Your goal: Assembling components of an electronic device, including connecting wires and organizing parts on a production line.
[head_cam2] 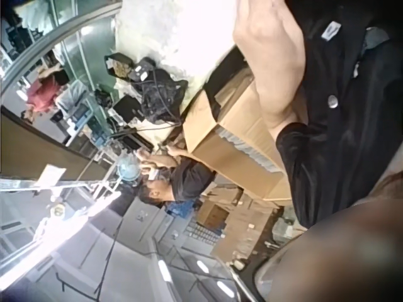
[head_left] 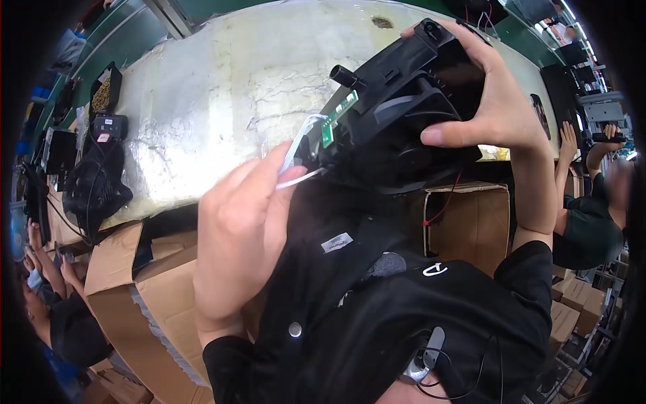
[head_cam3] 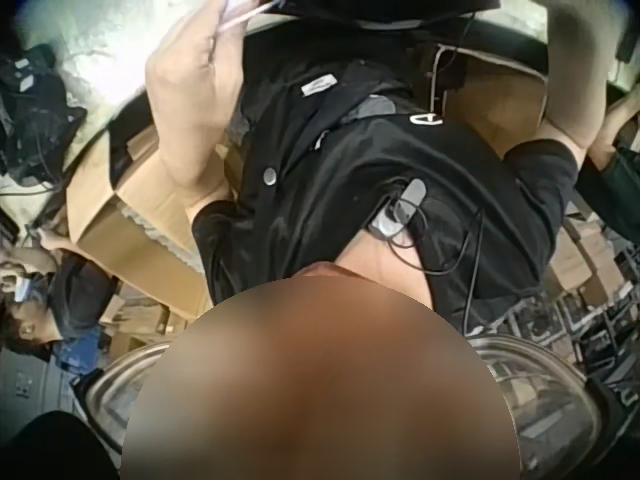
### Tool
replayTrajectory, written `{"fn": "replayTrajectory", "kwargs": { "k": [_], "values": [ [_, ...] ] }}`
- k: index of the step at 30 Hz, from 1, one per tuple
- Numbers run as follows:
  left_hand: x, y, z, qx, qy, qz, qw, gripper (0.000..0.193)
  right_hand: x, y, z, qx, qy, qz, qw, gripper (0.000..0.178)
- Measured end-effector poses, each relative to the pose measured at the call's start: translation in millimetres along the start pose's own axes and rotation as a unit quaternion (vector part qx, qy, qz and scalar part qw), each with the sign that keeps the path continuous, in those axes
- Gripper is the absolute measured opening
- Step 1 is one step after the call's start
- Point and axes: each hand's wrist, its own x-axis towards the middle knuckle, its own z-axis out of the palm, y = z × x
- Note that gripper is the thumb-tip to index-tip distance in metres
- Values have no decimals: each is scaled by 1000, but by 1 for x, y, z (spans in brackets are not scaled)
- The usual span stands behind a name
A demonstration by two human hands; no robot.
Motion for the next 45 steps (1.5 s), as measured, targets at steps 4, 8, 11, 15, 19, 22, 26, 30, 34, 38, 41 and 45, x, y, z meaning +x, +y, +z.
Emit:
{"fn": "replayTrajectory", "kwargs": {
  "k": [4,8,11,15,19,22,26,30,34,38,41,45],
  "values": [
    [-13,7,3,-103,-54,-162,980,48,2,9,10,25,39,77,996,88],
    [-18,-8,44,-261,65,-239,933,44,7,27,21,74,63,73,993,85],
    [-11,-29,73,-294,125,-268,909,35,14,41,30,220,98,206,948,75],
    [17,-55,90,-332,149,-291,885,30,33,67,54,378,109,270,879,67],
    [39,-91,85,-102,152,-204,962,28,53,104,87,542,93,269,791,67],
    [47,-90,62,-19,77,-224,971,28,54,87,91,305,115,300,896,82],
    [50,-79,64,-48,76,-265,960,29,31,131,-4,-28,160,224,961,50],
    [57,-75,64,-63,70,-238,967,30,13,213,-118,-343,196,423,815,32],
    [52,-87,71,-147,93,-242,954,31,22,262,-131,-376,119,467,792,40],
    [50,-88,64,-111,56,-264,956,32,21,282,-134,-378,171,414,810,27],
    [52,-86,57,-124,33,-292,948,30,19,270,-132,-307,191,435,825,23],
    [54,-88,53,-125,13,-284,951,27,5,279,-130,-204,262,438,835,22]
  ]
}}
